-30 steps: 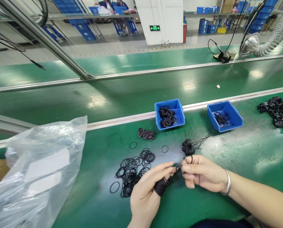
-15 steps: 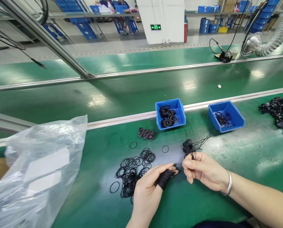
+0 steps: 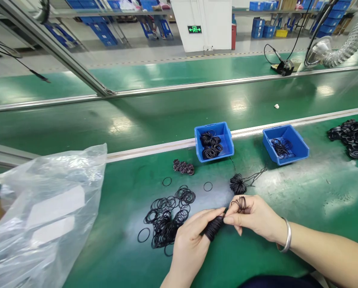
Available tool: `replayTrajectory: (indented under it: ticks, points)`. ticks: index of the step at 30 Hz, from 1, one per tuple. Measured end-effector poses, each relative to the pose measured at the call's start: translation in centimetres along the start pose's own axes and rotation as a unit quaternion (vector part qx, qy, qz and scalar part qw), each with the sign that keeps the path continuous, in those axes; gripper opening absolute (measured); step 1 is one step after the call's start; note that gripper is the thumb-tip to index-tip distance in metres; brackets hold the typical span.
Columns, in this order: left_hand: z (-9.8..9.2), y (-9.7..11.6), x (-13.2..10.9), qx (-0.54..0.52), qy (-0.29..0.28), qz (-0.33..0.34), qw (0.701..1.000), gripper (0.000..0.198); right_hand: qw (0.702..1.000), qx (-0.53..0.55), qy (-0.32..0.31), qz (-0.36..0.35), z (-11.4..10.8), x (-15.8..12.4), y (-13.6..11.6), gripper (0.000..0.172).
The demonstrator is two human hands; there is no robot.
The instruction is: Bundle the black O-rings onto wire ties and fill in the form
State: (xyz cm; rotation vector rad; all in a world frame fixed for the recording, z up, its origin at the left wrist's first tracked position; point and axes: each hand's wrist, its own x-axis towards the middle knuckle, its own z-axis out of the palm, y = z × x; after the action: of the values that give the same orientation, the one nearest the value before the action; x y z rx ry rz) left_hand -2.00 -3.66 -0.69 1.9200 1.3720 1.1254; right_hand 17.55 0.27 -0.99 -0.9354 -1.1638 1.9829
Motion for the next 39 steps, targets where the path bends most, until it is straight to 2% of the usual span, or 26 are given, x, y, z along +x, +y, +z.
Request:
replayTrajectory:
  ticks: [3,6,10,13,17,22,25,34,39]
  points:
    - [-0.1,0.0,0.1,-0.046,-0.010,-0.017,0.999,0.027,0.998,0.049,-0.014,0.027,-0.1,0.0,-0.4,0.031]
    - [-0.1,-0.1,-0.2,-0.107,-0.015,-0.063,0.992,0.025,0.987,0.142,-0.017,0.069,-0.1,0.1,-0.9,0.030]
    - [0.4,0.2,-0.5,-0.172,0.046,-0.179,0.968,0.016,0.966,0.249,-0.003,0.067,-0.4,0.0,-1.6,0.028]
    - [0.8,0.6,-0.5,-0.182,0.069,-0.215,0.957,0.020,0.967,0.246,-0.012,0.062,-0.5,-0.1,-1.8,0.026]
    - [0.7,0.8,-0.4,-0.173,0.058,-0.195,0.964,0.021,0.986,0.160,-0.002,0.054,-0.3,-0.1,-1.2,0.027]
    - [-0.1,0.5,-0.3,-0.054,-0.006,-0.093,0.994,0.018,0.999,0.038,0.023,0.001,0.2,0.0,-0.5,0.027]
    - [-0.3,0.3,-0.2,-0.008,-0.008,-0.047,0.999,0.021,1.000,0.011,0.016,-0.005,0.4,0.0,-0.3,0.027]
    - [-0.4,0.3,0.2,-0.033,-0.011,0.002,0.999,0.026,0.999,0.043,-0.001,0.014,0.0,0.1,-0.4,0.032]
    - [-0.3,0.3,0.2,-0.096,-0.027,-0.028,0.995,0.030,0.994,0.096,-0.020,0.053,0.0,0.0,-0.6,0.030]
